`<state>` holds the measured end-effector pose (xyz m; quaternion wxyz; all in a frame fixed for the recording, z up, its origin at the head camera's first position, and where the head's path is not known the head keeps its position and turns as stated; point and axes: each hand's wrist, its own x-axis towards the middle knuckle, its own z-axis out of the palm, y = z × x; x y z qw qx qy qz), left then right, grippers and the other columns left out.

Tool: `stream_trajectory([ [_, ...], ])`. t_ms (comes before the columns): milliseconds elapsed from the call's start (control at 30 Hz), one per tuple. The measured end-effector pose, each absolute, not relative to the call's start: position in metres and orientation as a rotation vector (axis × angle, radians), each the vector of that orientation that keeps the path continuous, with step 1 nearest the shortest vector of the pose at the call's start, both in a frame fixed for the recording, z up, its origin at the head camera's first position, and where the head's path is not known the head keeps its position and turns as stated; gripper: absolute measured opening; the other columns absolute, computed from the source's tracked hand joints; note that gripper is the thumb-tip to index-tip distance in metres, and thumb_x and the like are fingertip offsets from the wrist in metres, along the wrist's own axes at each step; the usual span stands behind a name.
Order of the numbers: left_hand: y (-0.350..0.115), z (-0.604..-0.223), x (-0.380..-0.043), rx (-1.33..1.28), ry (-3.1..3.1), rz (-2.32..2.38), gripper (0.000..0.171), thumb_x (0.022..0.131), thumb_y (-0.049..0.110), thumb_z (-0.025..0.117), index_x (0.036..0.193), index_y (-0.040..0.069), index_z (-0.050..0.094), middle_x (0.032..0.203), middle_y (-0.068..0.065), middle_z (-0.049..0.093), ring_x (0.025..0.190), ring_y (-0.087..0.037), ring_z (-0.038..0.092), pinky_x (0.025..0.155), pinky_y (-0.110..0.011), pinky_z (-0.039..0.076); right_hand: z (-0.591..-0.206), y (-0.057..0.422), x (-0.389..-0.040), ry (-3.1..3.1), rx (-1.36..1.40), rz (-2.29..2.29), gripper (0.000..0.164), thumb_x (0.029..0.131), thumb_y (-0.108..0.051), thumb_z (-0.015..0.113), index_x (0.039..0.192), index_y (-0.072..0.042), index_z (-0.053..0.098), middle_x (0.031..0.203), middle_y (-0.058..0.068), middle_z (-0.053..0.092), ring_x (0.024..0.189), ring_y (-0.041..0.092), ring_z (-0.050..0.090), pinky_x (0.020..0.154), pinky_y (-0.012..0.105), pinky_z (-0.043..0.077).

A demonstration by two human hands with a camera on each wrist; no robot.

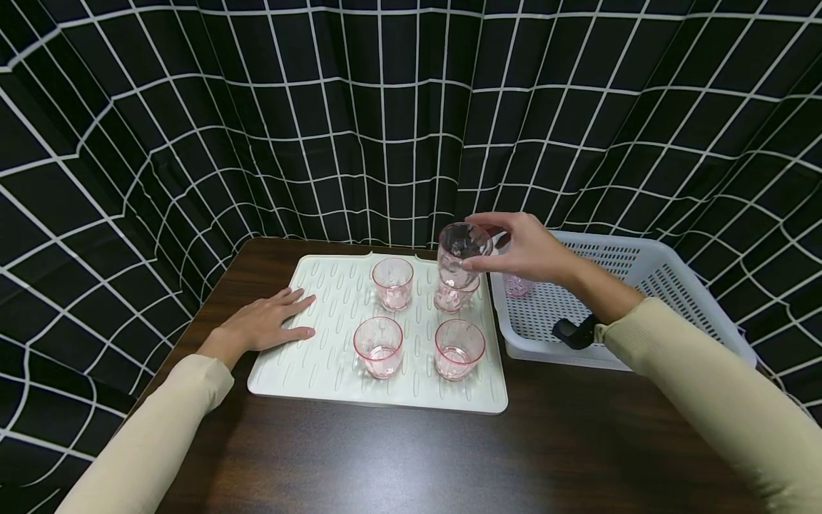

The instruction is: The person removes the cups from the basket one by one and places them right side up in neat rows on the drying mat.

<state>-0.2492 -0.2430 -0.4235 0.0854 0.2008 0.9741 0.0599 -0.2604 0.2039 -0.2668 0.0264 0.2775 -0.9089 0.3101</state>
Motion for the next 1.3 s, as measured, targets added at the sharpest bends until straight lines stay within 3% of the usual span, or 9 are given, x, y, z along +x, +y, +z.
stream_trajectory([
  [233, -0.242, -0.423, -0.249, 0.61, 2.905, 0.182, 0.084, 0.094, 0.07, 0.044, 0.156, 0.016, 0.033, 0.161, -0.018, 0.028, 0.148, -0.042, 0.021, 0.112, -0.068, 0.023, -0.272, 0.161, -0.255, -2.783, 0.981, 1.015, 0.077, 0.078, -0.034, 0.085, 0.141, -0.003, 0.054, 0.113, 0.008, 0.067, 0.091, 0.02, 0.061, 0.078, 0.036, 0.056],
  [567, -0.242, -0.424, -0.248, 0.608, 2.911, 0.183, 0.084, 0.094, 0.07, 0.044, 0.156, 0.015, 0.034, 0.161, -0.017, 0.029, 0.148, -0.042, 0.022, 0.112, -0.067, 0.024, -0.278, 0.107, -0.251, -2.726, 1.189, 0.993, 0.075, 0.079, -0.04, 0.083, 0.138, -0.003, 0.056, 0.117, 0.006, 0.067, 0.102, 0.017, 0.06, 0.09, 0.037, 0.051],
  [833, -0.242, -0.423, -0.249, 0.602, 2.904, 0.17, 0.085, 0.093, 0.073, 0.041, 0.156, 0.016, 0.035, 0.161, -0.017, 0.029, 0.148, -0.042, 0.023, 0.111, -0.068, 0.024, -0.294, 0.071, -0.246, -2.711, 1.293, 0.96, 0.074, 0.078, -0.04, 0.084, 0.135, -0.001, 0.059, 0.102, 0.005, 0.066, 0.094, 0.02, 0.06, 0.085, 0.032, 0.05],
  [967, -0.244, -0.424, -0.25, 0.608, 2.905, 0.16, 0.085, 0.093, 0.074, 0.041, 0.156, 0.016, 0.035, 0.161, -0.016, 0.029, 0.147, -0.042, 0.023, 0.111, -0.067, 0.026, -0.302, 0.057, -0.243, -2.73, 1.299, 0.888, 0.075, 0.078, -0.043, 0.083, 0.137, -0.003, 0.058, 0.104, 0.004, 0.066, 0.094, 0.014, 0.058, 0.082, 0.026, 0.048],
  [1300, -0.243, -0.424, -0.251, 0.625, 2.912, 0.18, 0.084, 0.094, 0.07, 0.044, 0.152, 0.009, 0.04, 0.161, -0.016, 0.03, 0.147, -0.042, 0.024, 0.11, -0.067, 0.027, -0.315, 0.029, -0.238, -2.804, 1.29, 0.798, 0.078, 0.08, -0.046, 0.08, 0.142, -0.006, 0.054, 0.113, 0.004, 0.068, 0.101, 0.012, 0.062, 0.087, 0.029, 0.05],
])
